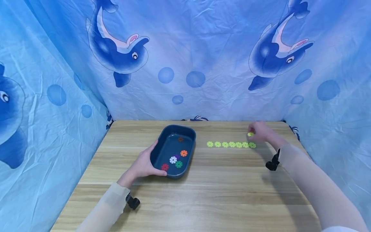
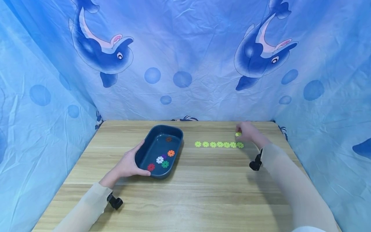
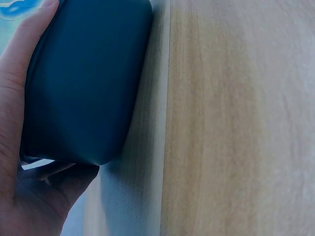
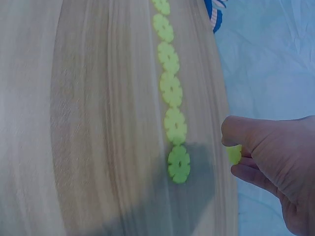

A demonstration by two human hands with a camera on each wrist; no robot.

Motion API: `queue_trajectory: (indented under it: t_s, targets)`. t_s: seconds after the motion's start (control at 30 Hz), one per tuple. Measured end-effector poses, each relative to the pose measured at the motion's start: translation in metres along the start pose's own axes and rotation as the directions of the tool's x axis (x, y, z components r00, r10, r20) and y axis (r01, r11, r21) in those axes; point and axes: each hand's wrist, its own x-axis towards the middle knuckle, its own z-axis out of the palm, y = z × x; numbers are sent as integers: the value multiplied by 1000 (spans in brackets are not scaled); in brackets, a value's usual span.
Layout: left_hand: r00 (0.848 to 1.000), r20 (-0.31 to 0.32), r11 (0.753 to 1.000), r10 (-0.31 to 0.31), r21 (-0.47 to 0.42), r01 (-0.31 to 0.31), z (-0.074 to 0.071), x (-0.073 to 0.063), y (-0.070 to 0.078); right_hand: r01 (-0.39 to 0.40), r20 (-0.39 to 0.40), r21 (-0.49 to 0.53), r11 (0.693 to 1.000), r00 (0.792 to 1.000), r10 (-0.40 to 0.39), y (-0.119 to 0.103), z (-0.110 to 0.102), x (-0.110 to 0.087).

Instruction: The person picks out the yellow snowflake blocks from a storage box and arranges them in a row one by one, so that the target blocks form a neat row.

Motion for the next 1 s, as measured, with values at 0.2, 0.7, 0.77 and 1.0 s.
queue_trajectory:
  t_s: [0.2,0.7,0.77,1.0]
  targets:
    - [1000,6,1000,-1,-5,1,-1,-1,1,-11,18,-1,1000,1000,11,6,2,-10]
    - [1000,16,1000,-10,-3,10,0,0,5,-53,41,-16,998,998,53,17,9,-32]
    - [1000,15,1000,-13,-7,13,0,0,4,-77,58,-1,997,995,77,18,11,-35]
    - [1000,5,1000,6,-1,-6,-2,3,3,-120,68,14,993,991,119,25,15,-41]
